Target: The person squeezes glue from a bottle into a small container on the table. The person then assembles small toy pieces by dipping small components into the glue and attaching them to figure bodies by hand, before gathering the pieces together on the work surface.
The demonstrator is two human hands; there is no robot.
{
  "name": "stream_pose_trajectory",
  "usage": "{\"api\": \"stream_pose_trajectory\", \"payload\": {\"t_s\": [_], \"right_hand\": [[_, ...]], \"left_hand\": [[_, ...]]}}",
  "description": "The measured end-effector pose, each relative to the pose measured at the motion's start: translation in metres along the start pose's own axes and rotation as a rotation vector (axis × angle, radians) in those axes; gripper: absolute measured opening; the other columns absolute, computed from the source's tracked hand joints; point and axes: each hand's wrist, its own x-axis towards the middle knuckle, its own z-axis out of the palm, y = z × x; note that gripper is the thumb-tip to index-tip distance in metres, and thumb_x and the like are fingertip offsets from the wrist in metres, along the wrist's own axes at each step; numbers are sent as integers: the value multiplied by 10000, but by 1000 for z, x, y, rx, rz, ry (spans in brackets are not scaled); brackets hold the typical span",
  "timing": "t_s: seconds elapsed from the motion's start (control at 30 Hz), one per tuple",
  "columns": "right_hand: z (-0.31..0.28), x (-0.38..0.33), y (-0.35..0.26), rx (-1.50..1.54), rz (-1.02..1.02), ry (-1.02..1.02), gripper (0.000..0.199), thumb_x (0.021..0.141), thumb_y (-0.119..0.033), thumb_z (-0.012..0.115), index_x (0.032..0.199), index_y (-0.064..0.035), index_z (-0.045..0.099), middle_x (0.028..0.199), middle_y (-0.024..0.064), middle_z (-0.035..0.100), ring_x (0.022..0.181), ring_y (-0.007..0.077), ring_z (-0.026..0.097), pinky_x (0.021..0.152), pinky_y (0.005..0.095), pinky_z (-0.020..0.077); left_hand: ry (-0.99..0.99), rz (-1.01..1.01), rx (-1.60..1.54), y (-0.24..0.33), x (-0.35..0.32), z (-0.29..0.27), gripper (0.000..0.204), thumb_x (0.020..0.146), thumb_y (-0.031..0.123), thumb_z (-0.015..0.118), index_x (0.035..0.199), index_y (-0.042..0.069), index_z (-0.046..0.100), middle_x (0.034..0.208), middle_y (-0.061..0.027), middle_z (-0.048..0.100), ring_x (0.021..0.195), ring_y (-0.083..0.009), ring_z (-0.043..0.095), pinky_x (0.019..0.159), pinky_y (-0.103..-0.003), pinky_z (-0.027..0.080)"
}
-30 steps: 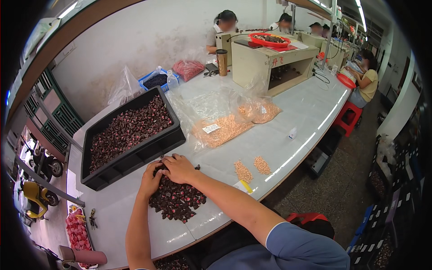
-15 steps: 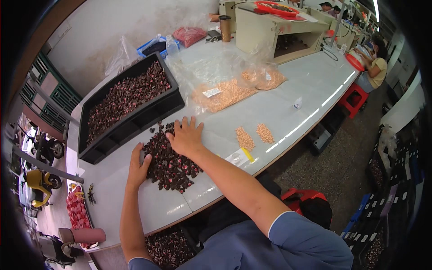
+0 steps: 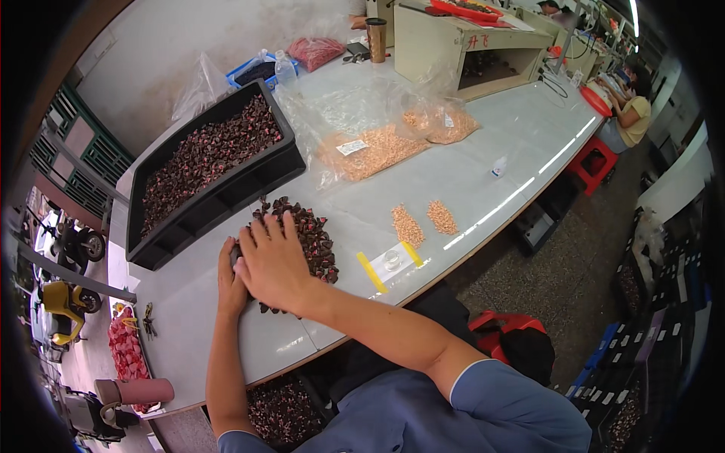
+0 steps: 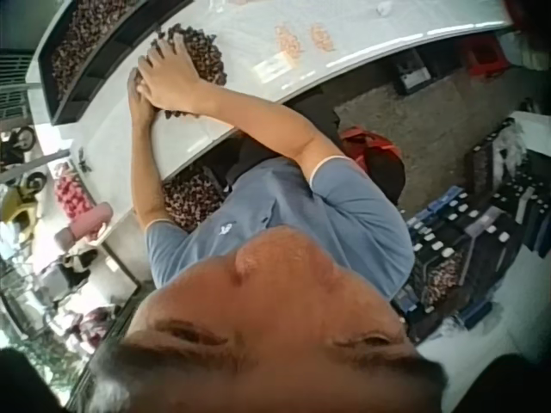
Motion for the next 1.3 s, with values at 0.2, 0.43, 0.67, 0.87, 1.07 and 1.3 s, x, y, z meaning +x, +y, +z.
{"api": "stream_pose_trajectory", "payload": {"t_s": [0.2,0.43,0.67,0.87,1.07,1.3], "right_hand": [[-40,-34,-34,153,-211,96,534,830,-293,695,1232,35,566,1124,184,610,1124,340,544,1072,548,336],[-89,-38,-9,428,-293,120,410,779,-153,733,1132,17,611,948,125,653,896,287,632,838,410,491],[-148,13,125,105,-240,321,307,809,-179,741,1079,-42,683,926,126,709,845,310,685,741,401,548],[-230,145,309,-462,65,376,438,863,-270,694,1217,-29,600,1157,183,641,1090,377,606,932,474,489],[-273,247,426,-833,357,243,544,860,-429,683,1219,-36,573,1240,200,587,1155,403,568,889,564,496],[-256,283,453,-1012,415,94,554,863,-508,660,1158,-40,648,1273,172,585,1246,360,505,974,527,443]], "left_hand": [[-29,-213,-602,55,-11,7,432,1069,248,444,1447,44,405,1274,-131,575,1111,-184,576,959,-321,490],[148,-112,-280,-2,-6,-6,491,1073,352,391,1432,22,450,1374,-165,529,1253,-265,503,1070,-375,384],[221,-90,-82,-11,-4,-6,488,1058,332,420,1419,7,462,1436,-185,492,1367,-304,434,1154,-412,296],[243,-106,-76,-2,-2,-3,464,1035,281,442,1406,4,465,1434,-183,494,1360,-306,439,1147,-421,309],[268,-148,-26,15,-2,-9,469,1002,259,488,1392,-1,469,1413,-177,507,1345,-319,452,1139,-429,318],[249,-156,106,19,-2,-9,481,969,252,539,1361,-19,478,1382,-184,520,1317,-344,472,1132,-430,326]]}}
